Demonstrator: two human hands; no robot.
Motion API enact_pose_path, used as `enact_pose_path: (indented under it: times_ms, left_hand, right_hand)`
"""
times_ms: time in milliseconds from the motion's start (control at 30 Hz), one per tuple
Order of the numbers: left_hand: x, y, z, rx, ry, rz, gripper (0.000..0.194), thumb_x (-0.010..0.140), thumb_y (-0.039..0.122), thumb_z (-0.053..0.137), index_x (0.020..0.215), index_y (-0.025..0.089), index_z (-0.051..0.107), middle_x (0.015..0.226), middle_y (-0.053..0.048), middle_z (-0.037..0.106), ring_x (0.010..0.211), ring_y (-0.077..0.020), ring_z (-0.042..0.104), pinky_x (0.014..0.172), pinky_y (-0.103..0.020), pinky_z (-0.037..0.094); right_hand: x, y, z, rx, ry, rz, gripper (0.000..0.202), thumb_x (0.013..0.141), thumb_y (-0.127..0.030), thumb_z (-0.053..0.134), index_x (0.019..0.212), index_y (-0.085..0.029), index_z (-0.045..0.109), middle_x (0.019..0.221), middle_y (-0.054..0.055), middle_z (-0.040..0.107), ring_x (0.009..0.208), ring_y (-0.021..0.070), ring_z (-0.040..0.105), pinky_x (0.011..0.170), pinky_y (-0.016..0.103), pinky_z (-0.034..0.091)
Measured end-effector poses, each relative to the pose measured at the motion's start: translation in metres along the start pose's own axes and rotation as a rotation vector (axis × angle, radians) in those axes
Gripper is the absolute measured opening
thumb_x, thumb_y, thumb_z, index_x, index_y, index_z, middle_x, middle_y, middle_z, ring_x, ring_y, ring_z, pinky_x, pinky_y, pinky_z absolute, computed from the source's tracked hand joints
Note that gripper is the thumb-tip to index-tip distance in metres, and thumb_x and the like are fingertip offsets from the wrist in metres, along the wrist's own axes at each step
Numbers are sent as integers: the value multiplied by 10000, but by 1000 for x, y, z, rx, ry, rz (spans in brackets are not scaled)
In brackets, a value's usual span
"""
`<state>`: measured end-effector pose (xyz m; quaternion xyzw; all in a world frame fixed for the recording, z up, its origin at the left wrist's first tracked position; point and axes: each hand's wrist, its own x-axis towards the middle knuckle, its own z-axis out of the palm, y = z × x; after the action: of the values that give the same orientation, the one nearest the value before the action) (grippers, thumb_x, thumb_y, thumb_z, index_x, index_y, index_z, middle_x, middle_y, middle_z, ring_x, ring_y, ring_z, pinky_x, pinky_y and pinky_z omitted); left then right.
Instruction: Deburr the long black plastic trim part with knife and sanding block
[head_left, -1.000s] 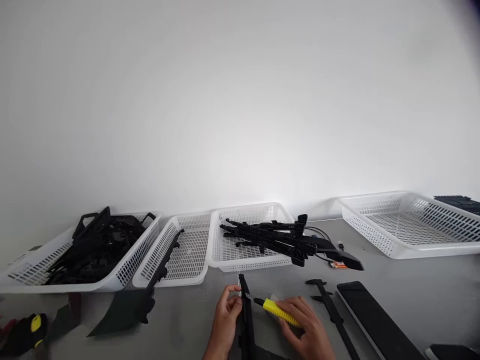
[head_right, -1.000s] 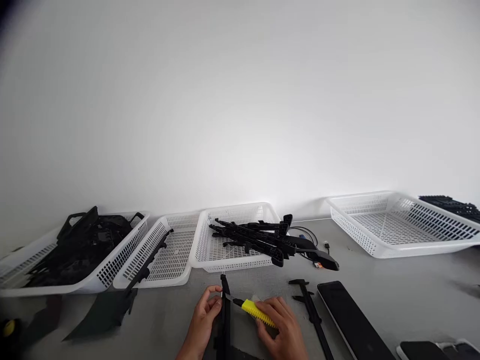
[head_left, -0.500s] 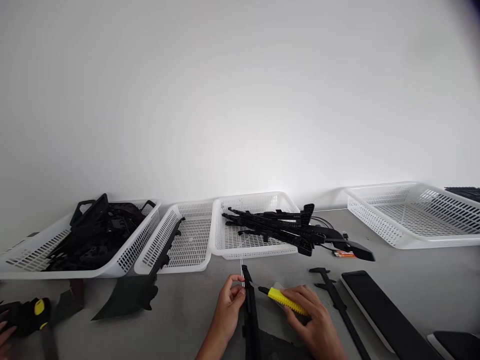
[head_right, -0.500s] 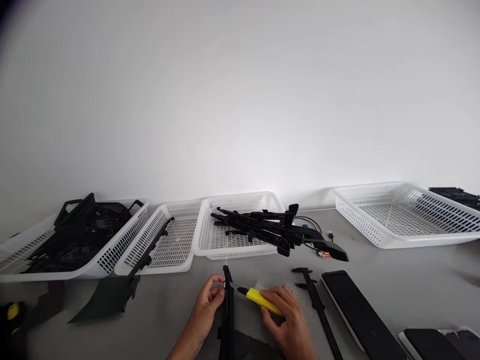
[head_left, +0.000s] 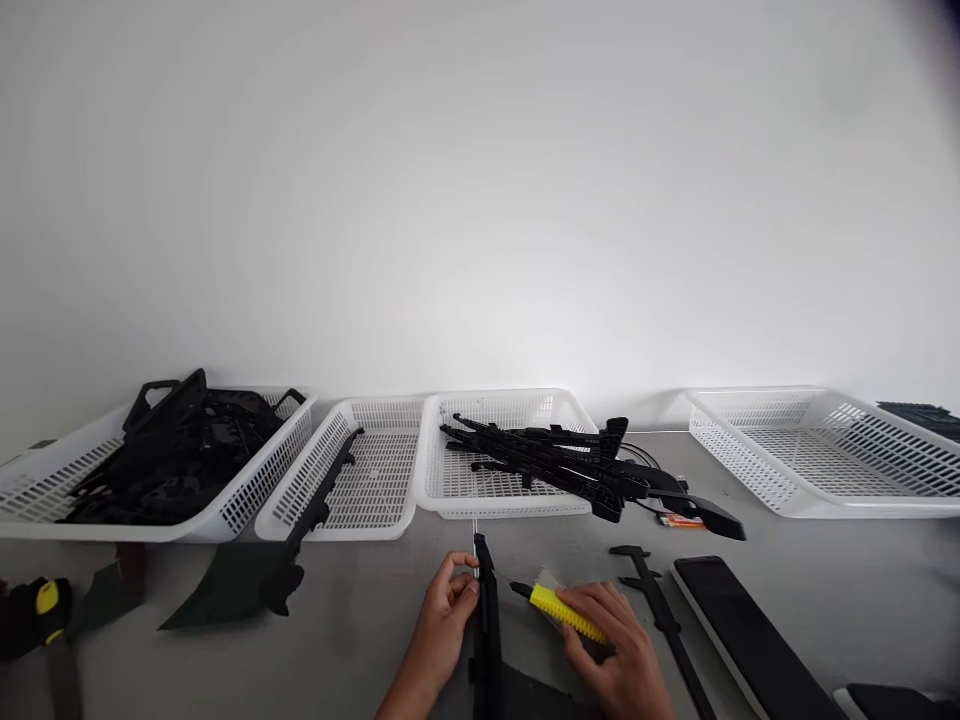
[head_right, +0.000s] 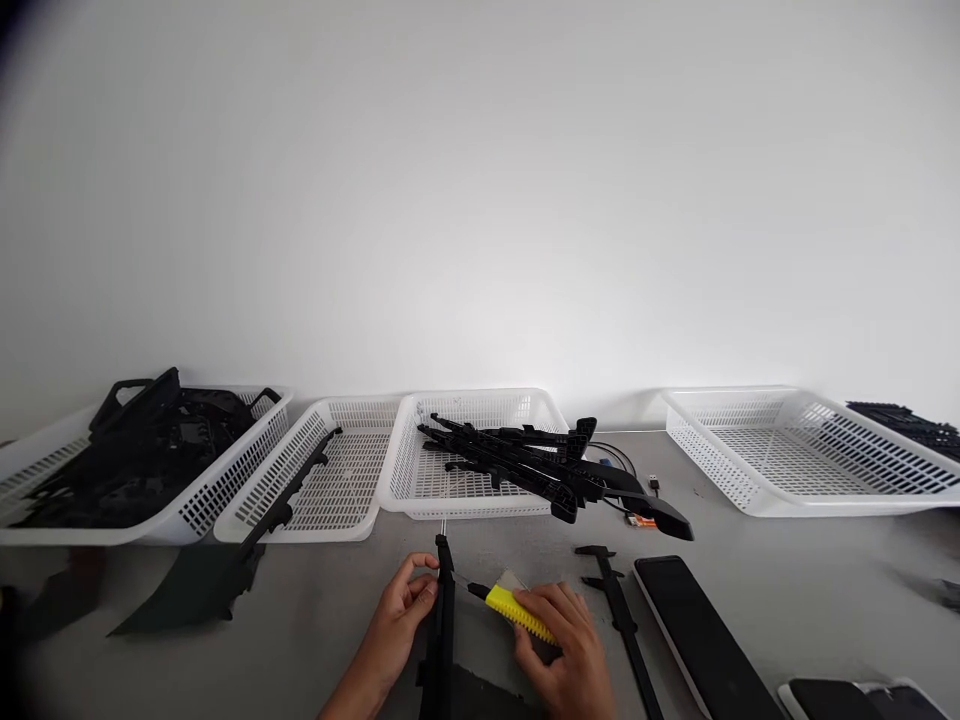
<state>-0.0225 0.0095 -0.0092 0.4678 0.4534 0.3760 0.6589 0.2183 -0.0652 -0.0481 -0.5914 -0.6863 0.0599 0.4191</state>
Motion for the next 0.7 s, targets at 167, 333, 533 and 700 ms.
enact_pose_path:
  times_ms: [167, 333, 533, 700]
  left_hand:
    - [-5, 6, 5, -46, 5, -17, 648, 721, 764, 795, 1038, 234, 601, 665, 72, 497, 606, -122, 431, 608, -241, 371]
    - [-4, 2, 3, -55, 49, -17, 627, 701, 723, 834, 1015, 227, 615, 678, 60, 544, 618, -126, 467, 614, -243, 385]
    - [-5, 0, 4, -106, 89, -57, 605, 698, 678, 857, 1030, 215, 656, 746, 17, 664, 681, -155, 590, 665, -266, 450]
    - [-12, -23, 5, -334, 92, -103, 686, 615, 508, 970, 1202, 219, 764, 1100, -85, 776, 1069, -263, 716, 962, -345, 530]
  right_hand:
    - [-3, -6, -10, -17, -36, -39, 178, 972, -264, 649, 1123, -294, 740, 981, 62, 765, 874, 267, 737, 794, 433, 610]
    - [-12, -13, -22, -65, -74, -96, 231, 895, -216, 696, 1109, -290, 746, 959, 46, 762, 829, 250, 720, 706, 376, 578]
    - [-12, -16, -23, -18, -59, -64, 195, 942, -277, 689, 1122, -284, 763, 988, 59, 771, 873, 246, 731, 754, 367, 600]
    - [-6, -12, -20, 42, -63, 29, 199, 1006, -350, 647, 1144, -290, 778, 1019, 78, 777, 912, 252, 743, 819, 377, 634]
